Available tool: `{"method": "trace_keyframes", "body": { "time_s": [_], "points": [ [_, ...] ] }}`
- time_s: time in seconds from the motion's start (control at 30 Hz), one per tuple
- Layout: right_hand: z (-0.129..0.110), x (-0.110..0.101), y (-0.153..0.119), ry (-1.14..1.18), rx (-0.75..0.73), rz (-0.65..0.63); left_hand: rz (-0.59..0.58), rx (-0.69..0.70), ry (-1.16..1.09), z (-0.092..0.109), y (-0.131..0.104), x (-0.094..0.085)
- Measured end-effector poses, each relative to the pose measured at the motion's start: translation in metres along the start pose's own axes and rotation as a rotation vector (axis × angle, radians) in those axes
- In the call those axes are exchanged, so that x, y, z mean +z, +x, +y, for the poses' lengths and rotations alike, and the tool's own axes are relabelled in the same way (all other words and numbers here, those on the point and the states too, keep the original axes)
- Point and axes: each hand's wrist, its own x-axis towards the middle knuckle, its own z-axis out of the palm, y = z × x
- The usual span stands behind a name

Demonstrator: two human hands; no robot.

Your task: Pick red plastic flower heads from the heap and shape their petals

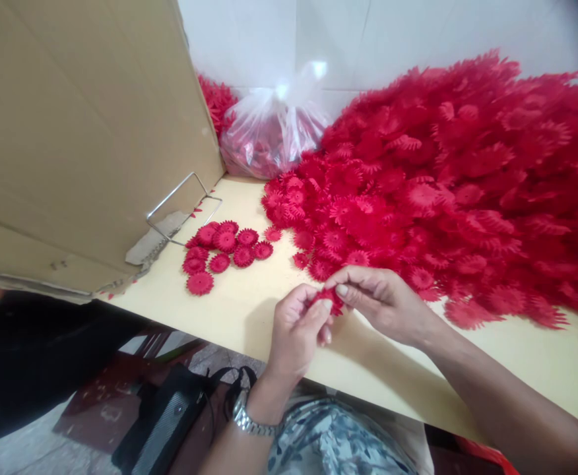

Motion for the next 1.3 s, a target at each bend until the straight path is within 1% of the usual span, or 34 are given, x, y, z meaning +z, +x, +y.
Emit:
{"method": "trace_keyframes", "body": {
  "time_s": [0.1, 0.17, 0.23, 0.33, 0.43, 0.47, 0.53, 0.63, 0.73, 0.9, 1.0, 1.1, 1.17, 1.23, 1.3],
  "points": [
    [-0.003, 0.003, -0.002, -0.055, 0.002, -0.004, 0.099, 0.023, -0.009, -0.001, 0.002, 0.003],
    [-0.003, 0.005, -0.002, -0.042, 0.028, 0.000, 0.121, 0.071, 0.017, -0.002, 0.003, 0.004],
    [-0.002, 0.006, -0.001, 0.001, 0.051, 0.007, 0.116, 0.114, 0.070, -0.003, 0.004, 0.004],
    [0.001, 0.006, 0.003, 0.089, 0.064, -0.023, 0.071, 0.126, 0.117, -0.003, 0.002, 0.003],
    [0.003, 0.003, 0.004, 0.137, 0.067, -0.063, -0.024, 0.103, 0.120, -0.001, -0.001, -0.001],
    [0.003, 0.002, 0.004, 0.134, 0.056, -0.049, -0.058, 0.103, 0.139, 0.000, -0.002, -0.002],
    [0.004, 0.002, 0.002, 0.106, 0.020, 0.029, -0.107, 0.120, 0.198, 0.002, -0.003, -0.003],
    [0.003, 0.006, -0.001, 0.061, 0.004, 0.118, -0.132, 0.138, 0.233, 0.004, -0.004, -0.004],
    [0.000, 0.010, -0.003, 0.014, 0.015, 0.106, -0.104, 0.113, 0.153, 0.001, -0.002, -0.002],
    [-0.002, 0.012, -0.005, -0.185, -0.046, 0.096, 0.062, 0.046, -0.059, -0.003, 0.001, 0.004],
    [-0.001, 0.011, -0.005, -0.214, -0.054, 0.079, 0.106, 0.063, -0.053, -0.002, 0.002, 0.005],
    [0.000, 0.009, -0.004, -0.179, -0.075, 0.065, 0.101, 0.063, -0.001, -0.002, 0.002, 0.003],
    [-0.001, 0.007, -0.004, -0.249, -0.129, 0.119, 0.083, 0.050, 0.027, -0.002, 0.000, 0.002],
    [-0.003, 0.006, -0.005, -0.397, -0.210, 0.221, 0.078, 0.042, 0.039, -0.001, -0.001, 0.002],
    [-0.006, 0.005, -0.004, -0.530, -0.293, 0.319, 0.100, 0.034, -0.009, 0.001, -0.002, 0.005]
  ]
}}
